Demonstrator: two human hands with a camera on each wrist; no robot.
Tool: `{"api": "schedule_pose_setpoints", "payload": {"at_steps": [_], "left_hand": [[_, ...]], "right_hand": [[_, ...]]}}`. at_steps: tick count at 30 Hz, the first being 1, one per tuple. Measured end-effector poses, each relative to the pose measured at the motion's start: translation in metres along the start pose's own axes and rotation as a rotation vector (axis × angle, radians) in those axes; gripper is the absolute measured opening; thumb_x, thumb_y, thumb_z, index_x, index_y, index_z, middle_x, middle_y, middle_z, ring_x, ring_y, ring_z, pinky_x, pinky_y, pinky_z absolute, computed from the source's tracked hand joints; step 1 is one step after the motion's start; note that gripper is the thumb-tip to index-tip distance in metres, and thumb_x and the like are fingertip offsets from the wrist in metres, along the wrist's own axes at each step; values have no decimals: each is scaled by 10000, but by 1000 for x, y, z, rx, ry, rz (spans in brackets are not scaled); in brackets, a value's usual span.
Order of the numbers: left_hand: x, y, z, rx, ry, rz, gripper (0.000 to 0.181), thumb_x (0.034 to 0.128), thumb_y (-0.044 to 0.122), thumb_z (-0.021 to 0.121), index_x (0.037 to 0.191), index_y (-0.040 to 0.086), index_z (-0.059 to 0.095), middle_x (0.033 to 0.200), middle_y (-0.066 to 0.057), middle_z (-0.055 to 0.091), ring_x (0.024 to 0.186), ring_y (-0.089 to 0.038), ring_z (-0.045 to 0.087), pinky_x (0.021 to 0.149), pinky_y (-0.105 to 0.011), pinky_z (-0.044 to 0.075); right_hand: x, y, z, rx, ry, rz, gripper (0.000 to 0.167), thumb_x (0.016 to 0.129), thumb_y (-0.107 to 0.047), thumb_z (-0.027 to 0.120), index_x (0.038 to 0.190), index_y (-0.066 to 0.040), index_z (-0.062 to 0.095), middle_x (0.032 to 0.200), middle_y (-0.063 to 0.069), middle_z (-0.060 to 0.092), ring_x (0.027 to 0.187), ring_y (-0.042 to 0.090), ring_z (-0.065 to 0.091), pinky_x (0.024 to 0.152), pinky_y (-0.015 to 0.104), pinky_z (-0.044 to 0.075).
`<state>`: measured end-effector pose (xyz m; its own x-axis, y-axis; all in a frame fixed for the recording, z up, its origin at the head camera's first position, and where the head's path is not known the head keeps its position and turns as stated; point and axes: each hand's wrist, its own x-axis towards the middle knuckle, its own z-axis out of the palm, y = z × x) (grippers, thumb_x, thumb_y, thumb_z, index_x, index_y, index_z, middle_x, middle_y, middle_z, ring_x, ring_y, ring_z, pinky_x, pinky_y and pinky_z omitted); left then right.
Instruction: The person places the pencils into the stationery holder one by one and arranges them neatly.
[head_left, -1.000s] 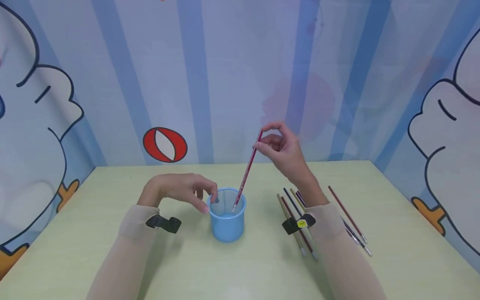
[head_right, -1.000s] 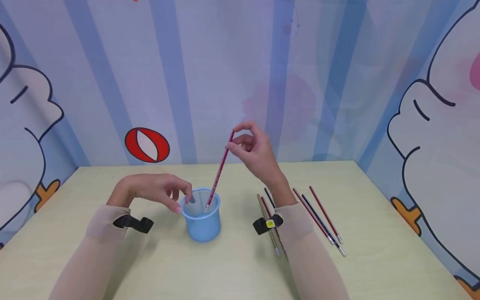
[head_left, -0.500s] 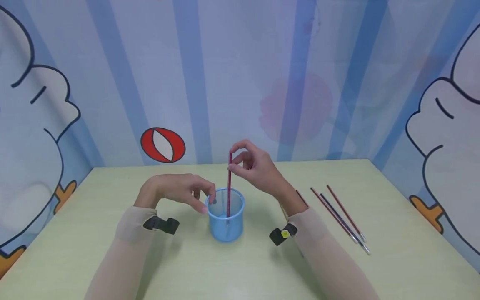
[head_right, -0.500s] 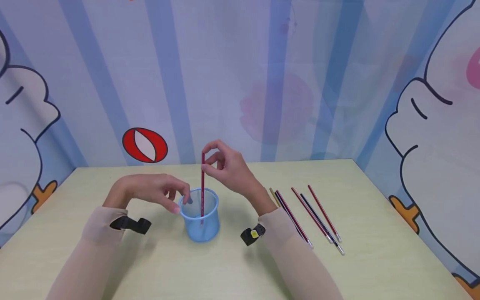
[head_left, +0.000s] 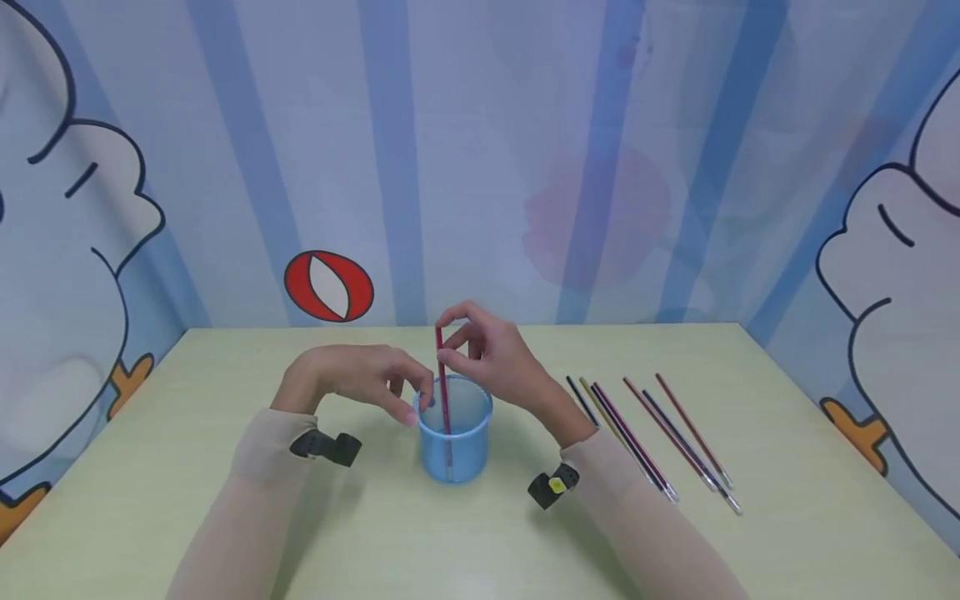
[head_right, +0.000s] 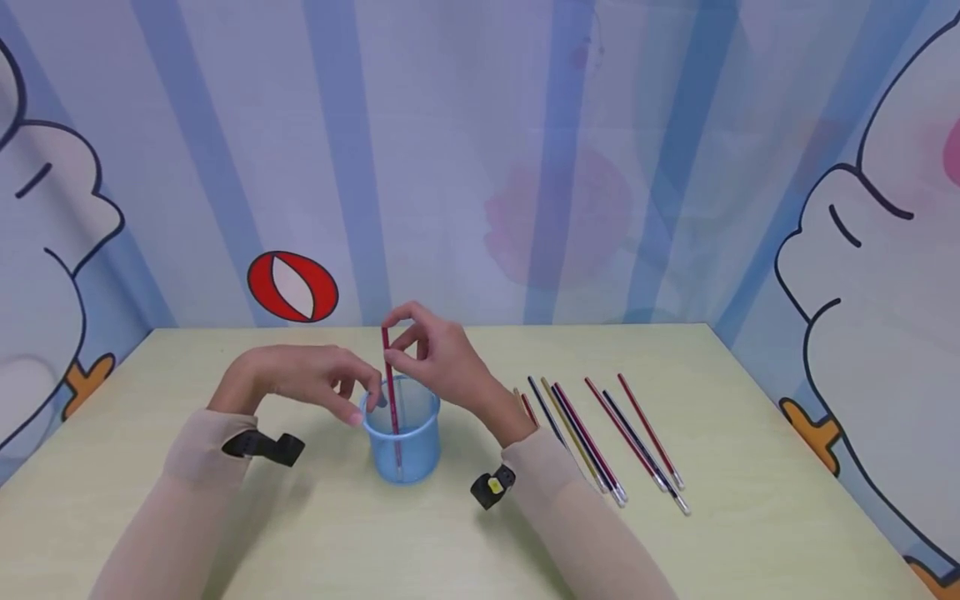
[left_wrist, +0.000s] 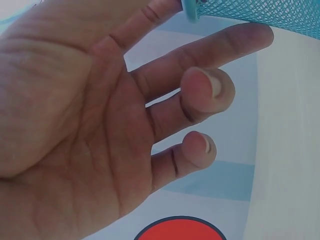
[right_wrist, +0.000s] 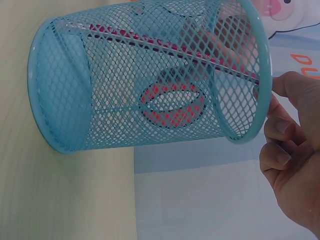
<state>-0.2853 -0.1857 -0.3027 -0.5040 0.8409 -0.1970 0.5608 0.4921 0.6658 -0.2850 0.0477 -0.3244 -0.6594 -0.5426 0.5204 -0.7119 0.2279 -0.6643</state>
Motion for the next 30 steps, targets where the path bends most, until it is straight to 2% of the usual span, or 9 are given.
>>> {"api": "schedule_pose_setpoints", "payload": {"at_steps": [6,13,18,24,30], "left_hand": [[1,2,0,-1,-2,-5,138,902,228,752,1015,183,686,1058,-32,675,1051,-247,582,852,-395,514],[0,4,0,37,10,-58,214,898,264,759,1042,112,716,1012,68,672,947,-192,597,812,-390,513],[0,4,0,45,16,-53,216,895,273,762,1038,116,718,1014,66,674,942,-194,603,812,-393,514],[0,4,0,42,11,-51,201,899,277,756,1027,127,718,1021,66,676,930,-194,604,810,-393,511],[0,3,0,42,7,-50,209,903,280,752,1037,122,720,1038,70,677,924,-195,605,810,-394,508]], "right_hand": [[0,2,3,-49,-42,23,367,953,-116,676,1296,-180,560,937,-34,725,598,167,531,519,276,437],[-1,5,3,-89,-146,67,453,961,-118,666,1390,-177,535,1061,60,693,647,168,541,579,270,467],[-1,7,2,-125,-198,66,434,970,-106,646,1388,-179,553,1101,104,687,660,171,543,596,260,475],[-1,7,-3,-141,-218,87,389,987,-134,632,1370,-158,569,1095,54,688,715,166,576,625,284,510],[-2,9,-14,-138,-200,105,367,997,-158,625,1358,-197,575,1099,25,688,718,168,581,617,303,499]]}}
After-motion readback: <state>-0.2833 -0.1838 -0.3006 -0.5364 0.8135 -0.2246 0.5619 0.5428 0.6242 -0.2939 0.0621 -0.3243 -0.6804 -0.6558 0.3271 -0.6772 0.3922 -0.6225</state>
